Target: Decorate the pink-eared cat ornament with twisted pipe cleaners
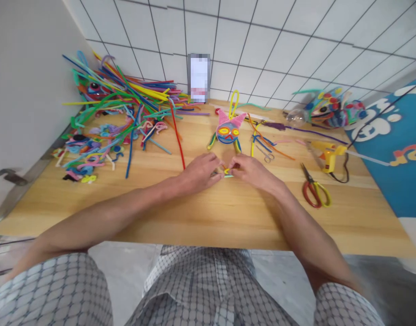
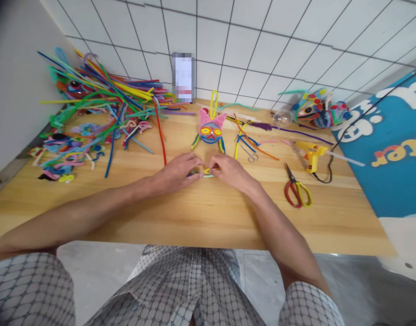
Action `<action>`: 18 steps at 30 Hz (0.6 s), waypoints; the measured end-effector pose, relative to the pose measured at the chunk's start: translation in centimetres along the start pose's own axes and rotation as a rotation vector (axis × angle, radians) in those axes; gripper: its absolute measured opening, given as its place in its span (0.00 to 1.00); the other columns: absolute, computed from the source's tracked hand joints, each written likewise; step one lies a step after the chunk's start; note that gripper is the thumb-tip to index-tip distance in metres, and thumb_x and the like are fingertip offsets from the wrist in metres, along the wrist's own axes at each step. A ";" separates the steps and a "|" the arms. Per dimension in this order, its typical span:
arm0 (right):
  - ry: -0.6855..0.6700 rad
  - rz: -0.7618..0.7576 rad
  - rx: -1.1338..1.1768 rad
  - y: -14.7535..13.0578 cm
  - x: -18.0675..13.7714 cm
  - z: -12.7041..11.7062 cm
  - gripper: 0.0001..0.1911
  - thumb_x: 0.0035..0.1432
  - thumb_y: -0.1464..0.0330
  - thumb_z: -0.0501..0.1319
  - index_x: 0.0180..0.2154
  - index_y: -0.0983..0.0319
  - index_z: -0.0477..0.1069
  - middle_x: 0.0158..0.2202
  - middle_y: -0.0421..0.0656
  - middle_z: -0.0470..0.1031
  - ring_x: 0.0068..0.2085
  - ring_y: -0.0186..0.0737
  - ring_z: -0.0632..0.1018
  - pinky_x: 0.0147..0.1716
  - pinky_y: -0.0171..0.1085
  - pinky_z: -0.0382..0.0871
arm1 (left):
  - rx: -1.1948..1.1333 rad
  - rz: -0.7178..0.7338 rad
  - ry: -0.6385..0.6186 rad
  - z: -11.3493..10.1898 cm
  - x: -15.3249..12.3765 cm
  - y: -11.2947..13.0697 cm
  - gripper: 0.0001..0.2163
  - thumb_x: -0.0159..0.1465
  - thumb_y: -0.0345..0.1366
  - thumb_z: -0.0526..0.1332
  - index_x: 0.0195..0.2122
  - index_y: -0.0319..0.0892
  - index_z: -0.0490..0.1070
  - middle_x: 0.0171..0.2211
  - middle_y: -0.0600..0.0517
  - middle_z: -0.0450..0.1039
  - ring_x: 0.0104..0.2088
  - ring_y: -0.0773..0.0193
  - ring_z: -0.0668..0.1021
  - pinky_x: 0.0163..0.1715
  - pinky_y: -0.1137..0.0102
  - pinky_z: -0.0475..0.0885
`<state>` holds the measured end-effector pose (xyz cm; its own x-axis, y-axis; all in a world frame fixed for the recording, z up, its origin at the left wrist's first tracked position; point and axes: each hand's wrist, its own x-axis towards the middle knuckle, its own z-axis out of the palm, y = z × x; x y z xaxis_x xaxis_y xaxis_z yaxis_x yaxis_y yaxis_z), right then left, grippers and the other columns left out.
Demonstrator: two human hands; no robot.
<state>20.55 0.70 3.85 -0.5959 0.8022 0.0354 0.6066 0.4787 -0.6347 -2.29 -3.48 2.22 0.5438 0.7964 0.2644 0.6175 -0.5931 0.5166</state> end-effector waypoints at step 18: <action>0.007 0.263 0.710 -1.1 0.3 1.9 0.21 0.52 0.50 0.71 0.36 0.61 0.77 0.29 0.37 0.74 0.30 0.33 0.68 0.31 0.34 0.60 | -0.923 -0.396 0.241 0.6 0.5 -0.8 0.13 0.63 0.44 0.69 0.36 0.41 0.71 0.23 0.55 0.72 0.22 0.69 0.73 0.23 0.73 0.69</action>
<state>18.71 -0.29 3.14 -0.4733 0.8618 -0.1826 0.2427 -0.0717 -0.9674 -2.19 -2.68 1.40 0.2057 0.9777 0.0429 -0.0041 -0.0429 0.9991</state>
